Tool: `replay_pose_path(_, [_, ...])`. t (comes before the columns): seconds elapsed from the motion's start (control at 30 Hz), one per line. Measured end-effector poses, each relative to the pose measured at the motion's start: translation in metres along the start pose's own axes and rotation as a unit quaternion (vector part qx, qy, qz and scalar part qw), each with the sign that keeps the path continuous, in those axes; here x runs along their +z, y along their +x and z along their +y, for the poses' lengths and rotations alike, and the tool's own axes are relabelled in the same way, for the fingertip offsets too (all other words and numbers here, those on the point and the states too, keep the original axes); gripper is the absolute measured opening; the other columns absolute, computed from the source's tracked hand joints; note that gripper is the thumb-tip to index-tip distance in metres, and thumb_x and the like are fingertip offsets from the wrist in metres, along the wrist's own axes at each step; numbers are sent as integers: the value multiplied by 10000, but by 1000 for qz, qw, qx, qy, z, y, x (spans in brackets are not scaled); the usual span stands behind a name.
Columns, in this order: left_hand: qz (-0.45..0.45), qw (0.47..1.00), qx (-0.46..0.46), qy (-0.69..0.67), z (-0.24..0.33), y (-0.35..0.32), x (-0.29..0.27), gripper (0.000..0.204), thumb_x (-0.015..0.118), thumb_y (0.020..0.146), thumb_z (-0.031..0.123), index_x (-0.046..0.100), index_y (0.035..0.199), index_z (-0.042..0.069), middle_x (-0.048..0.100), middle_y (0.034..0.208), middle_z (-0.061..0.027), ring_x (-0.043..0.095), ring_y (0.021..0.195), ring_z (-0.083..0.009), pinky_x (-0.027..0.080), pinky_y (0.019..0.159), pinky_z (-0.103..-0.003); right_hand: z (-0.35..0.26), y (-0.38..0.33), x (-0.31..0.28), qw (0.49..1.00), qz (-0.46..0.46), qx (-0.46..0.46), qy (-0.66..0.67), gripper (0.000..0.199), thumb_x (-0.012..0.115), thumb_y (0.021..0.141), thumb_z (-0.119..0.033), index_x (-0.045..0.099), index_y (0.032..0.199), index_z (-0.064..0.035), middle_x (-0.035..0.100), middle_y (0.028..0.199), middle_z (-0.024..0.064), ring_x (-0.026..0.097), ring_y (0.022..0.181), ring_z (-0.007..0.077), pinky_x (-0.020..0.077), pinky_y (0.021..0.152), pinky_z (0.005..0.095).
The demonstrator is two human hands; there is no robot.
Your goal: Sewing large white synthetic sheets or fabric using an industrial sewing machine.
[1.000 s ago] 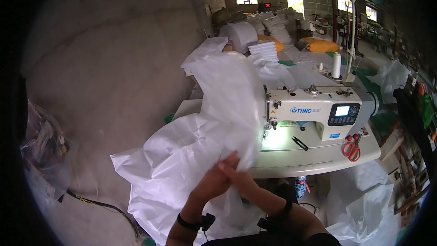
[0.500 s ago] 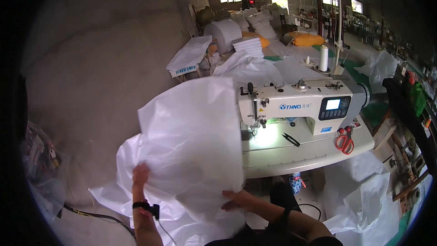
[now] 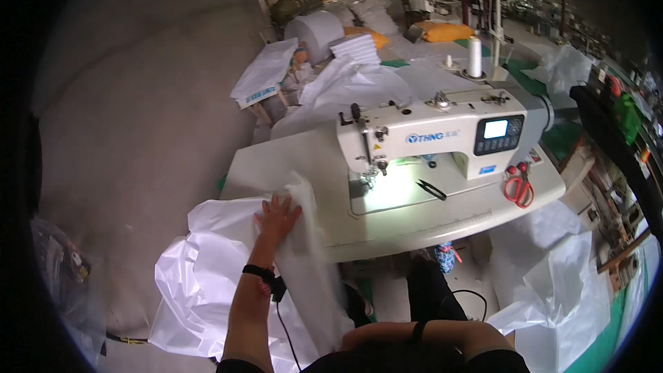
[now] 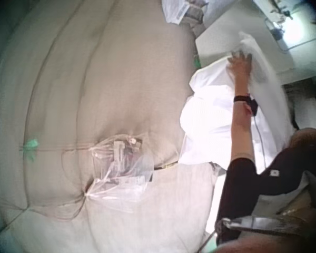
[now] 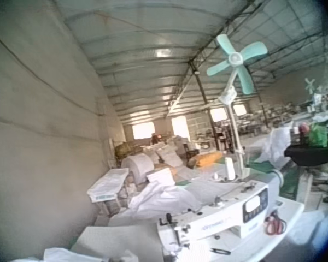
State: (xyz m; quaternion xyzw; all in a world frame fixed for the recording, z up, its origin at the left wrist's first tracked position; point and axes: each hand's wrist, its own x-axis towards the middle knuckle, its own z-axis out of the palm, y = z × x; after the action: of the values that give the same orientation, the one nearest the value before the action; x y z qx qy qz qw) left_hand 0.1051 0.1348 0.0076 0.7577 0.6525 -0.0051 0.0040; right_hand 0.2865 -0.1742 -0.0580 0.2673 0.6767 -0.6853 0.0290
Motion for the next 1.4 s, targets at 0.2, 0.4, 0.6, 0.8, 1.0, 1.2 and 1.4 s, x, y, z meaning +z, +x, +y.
replay_pose_path(0.2, [76, 997, 30, -14, 40, 10, -5, 612, 413, 931, 580, 407, 1445, 247, 307, 1537, -133, 291, 1389, -406, 248, 1052, -656, 0, -36, -35, 901, 270, 95, 327, 569, 605, 928, -417, 519, 1331, -25, 561, 1279, 129, 552, 1116, 213, 437, 962, 362])
replay_pose_path(0.4, [124, 952, 245, -137, 108, -10, -3, 475, 612, 890, 327, 516, 1323, 158, 540, 1311, -156, 541, 1142, -379, 475, 923, -443, -9, -14, -49, 819, 390, -108, 406, 502, 601, 940, -406, 545, 1242, -9, 633, 1031, 80, 608, 909, 161, 496, 803, 323])
replay_pose_path(0.6, [111, 948, 234, -183, 119, 0, -1, 286, 680, 831, 265, 664, 1081, 127, 627, 1099, -113, 626, 950, -327, 510, 830, -406, 24, 8, -25, 721, 366, -32, 587, 470, 466, 981, -515, 585, 1022, -62, 554, 734, 18, 514, 587, 139, 418, 524, 276])
replay_pose_path(0.8, [273, 890, 187, -313, 108, 3, -7, 135, 664, 834, 221, 707, 913, 121, 642, 950, -85, 626, 888, -303, 508, 784, -407, 97, 15, -6, 820, 352, -143, 427, 399, 462, 996, -446, 615, 1016, -78, 576, 760, 36, 543, 613, 147, 446, 539, 295])
replay_pose_path(1.0, [188, 953, 152, -185, 115, 11, -11, 258, 639, 858, 218, 666, 1071, 76, 631, 1098, -158, 609, 987, -348, 493, 854, -432, 69, 9, 10, 981, 144, -127, -11, 365, 573, 945, -353, 621, 1139, -47, 665, 915, 140, 652, 802, 257, 516, 716, 367])
replay_pose_path(1.2, [15, 906, 338, -255, 126, 15, 18, 299, 557, 899, 114, 583, 1162, -26, 613, 1044, -234, 571, 1007, -399, 465, 877, -460, 56, -65, -29, 938, 311, -153, 1, 383, 623, 903, -337, 614, 1107, -13, 658, 922, 207, 654, 872, 337, 511, 775, 425])
replay_pose_path(1.4, [220, 906, 361, 20, 126, 13, 49, 427, 436, 1001, 267, 467, 1375, 63, 491, 1388, -181, 492, 1234, -398, 418, 949, -524, 131, -261, -22, 511, 796, 198, -258, 367, 613, 802, -195, 600, 1144, -64, 583, 1188, 150, 543, 1134, 337, 424, 915, 515])
